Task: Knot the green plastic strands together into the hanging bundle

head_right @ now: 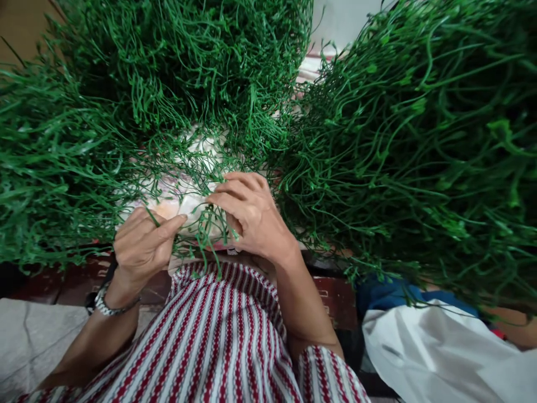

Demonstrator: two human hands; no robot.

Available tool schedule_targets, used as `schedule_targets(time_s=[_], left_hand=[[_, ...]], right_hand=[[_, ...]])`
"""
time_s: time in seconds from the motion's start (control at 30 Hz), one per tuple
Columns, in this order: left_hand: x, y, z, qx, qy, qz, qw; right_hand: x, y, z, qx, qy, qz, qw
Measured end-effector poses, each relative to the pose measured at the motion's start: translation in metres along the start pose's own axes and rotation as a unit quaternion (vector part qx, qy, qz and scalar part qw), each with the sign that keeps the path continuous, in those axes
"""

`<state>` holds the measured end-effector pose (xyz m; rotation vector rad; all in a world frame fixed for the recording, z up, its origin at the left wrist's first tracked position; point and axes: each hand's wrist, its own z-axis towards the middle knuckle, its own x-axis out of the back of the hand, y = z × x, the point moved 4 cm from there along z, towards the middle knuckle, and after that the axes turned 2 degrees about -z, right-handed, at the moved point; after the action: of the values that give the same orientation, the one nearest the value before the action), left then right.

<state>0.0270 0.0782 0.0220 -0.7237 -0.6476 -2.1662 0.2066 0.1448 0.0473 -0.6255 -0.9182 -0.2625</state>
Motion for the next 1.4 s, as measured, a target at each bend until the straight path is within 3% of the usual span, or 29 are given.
schedule_targets(time_s=[0.07, 0.17, 0.3, 0.37, 0.43, 0.5, 0.63, 0.7, 0.83, 0.97, 1.03, 1.17, 1.23, 1.33, 1.4], left_hand=[[0.002, -0.001, -0.002, -0.016, 0.009, 0.006, 1.000], [0.003, -0.001, -0.003, -0.039, 0.030, 0.017, 0.999], [0.002, 0.000, -0.002, -0.062, 0.055, 0.032, 0.996], [0.002, 0.000, -0.002, -0.073, 0.051, 0.050, 0.995], [0.002, 0.002, -0.001, -0.084, 0.039, 0.066, 0.994], [0.002, 0.004, -0.001, -0.094, 0.030, 0.074, 0.992], [0.002, 0.007, 0.000, -0.100, 0.042, 0.075, 0.991], [0.000, 0.007, -0.001, -0.102, 0.056, 0.086, 0.989], [-0.002, 0.005, -0.001, -0.101, 0.068, 0.117, 0.986], [-0.002, 0.005, -0.001, -0.083, 0.079, 0.119, 0.986], [-0.002, 0.007, 0.000, -0.065, 0.073, 0.101, 0.990], [-0.001, 0.009, 0.005, 0.064, 0.045, 0.001, 0.997], [0.003, 0.013, 0.010, 0.114, 0.058, -0.050, 0.991], [0.013, 0.027, 0.020, 0.092, 0.110, -0.077, 0.987], [0.013, 0.036, 0.030, 0.055, 0.070, -0.078, 0.993]], right_hand=[[0.000, 0.001, -0.004, -0.020, 0.009, 0.016, 1.000], [0.004, 0.001, -0.015, -0.072, 0.117, 0.109, 0.985], [0.010, 0.005, -0.034, -0.151, 0.309, 0.245, 0.906], [0.014, 0.004, -0.041, -0.167, 0.363, 0.264, 0.878], [0.020, 0.002, -0.046, -0.178, 0.383, 0.254, 0.870], [0.024, 0.000, -0.046, -0.199, 0.337, 0.239, 0.889], [0.014, -0.004, -0.041, -0.203, 0.067, 0.230, 0.949], [0.009, -0.007, -0.041, -0.175, 0.014, 0.250, 0.952], [0.010, -0.008, -0.046, -0.136, 0.074, 0.256, 0.954], [0.000, -0.008, -0.050, -0.149, 0.042, 0.164, 0.974], [-0.003, -0.008, -0.050, -0.144, 0.055, 0.121, 0.981], [0.000, -0.011, -0.046, -0.094, 0.094, 0.077, 0.988], [0.005, -0.011, -0.043, -0.078, 0.106, 0.058, 0.990], [0.010, -0.014, -0.037, -0.061, 0.106, 0.029, 0.992], [0.011, -0.016, -0.033, -0.047, 0.101, 0.015, 0.994]])
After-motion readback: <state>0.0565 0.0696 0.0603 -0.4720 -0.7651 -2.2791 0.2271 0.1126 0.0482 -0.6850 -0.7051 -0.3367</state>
